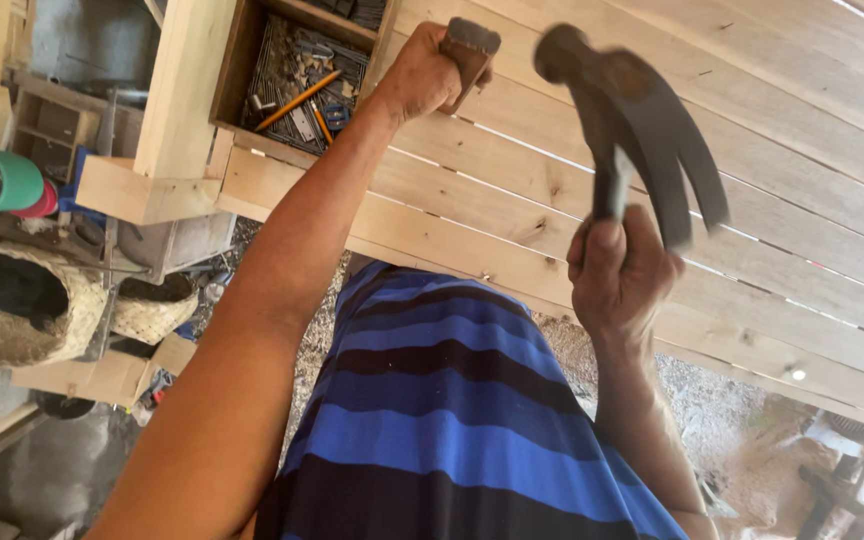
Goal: The person hammers nails into a wooden plank structure, taking nails one at a time from a compartmentalized nail box on the workbench. They hold a wooden block in one hand while driving nails with the hammer, working across the planks.
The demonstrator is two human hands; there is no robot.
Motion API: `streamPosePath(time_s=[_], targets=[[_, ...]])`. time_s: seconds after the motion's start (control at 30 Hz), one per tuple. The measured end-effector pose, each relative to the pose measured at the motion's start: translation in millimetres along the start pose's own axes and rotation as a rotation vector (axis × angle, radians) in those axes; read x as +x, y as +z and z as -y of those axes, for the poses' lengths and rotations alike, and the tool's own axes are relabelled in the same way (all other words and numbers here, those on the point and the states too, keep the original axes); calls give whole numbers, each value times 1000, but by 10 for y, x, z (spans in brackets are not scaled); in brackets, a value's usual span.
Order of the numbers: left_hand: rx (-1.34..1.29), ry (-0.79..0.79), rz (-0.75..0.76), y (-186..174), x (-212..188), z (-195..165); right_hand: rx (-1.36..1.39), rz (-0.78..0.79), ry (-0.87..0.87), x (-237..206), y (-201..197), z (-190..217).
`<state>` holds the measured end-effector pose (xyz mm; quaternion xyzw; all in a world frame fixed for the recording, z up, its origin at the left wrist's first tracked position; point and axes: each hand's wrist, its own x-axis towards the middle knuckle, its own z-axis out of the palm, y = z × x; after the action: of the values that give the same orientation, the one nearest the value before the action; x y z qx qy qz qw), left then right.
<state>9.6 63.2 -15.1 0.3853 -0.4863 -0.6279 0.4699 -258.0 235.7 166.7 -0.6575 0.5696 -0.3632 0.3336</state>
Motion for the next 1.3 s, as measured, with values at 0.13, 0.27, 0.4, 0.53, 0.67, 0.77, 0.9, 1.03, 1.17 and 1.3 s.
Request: streamPosePath(time_s=[0.13,0.27,0.4,0.53,0.67,0.77,0.9,1.03,1.17,1.3], targets=[[-5,-57,-3,-6,-4,-10,194,-30,54,-131,425,-691],[58,-27,-29,23,5,-17,-473,288,236,43,832,-1145],[31,35,-13,18,-1,-9,-377,151,177,-8,647,-1102],[-11,-125,-25,-2,-21,-19,88,-7,120,-247,419,-1059],[-14,-125,-25,13,-35,-79,-56,-30,-44,-150,727,-1254],[33,-41,-18,29,-70,-130,-519,269,127,-19,831,-1281],[77,-24,-10,11,-110,-176,-444,195,254,-6,673,-1019],[79,-139,-54,35,-142,-207,-313,116,163,32,590,-810],[27,-33,-32,38,-217,-319,-441,239,282,145,744,-887],[52,43,-51,44,-358,-485,-466,341,371,153,809,-1036]])
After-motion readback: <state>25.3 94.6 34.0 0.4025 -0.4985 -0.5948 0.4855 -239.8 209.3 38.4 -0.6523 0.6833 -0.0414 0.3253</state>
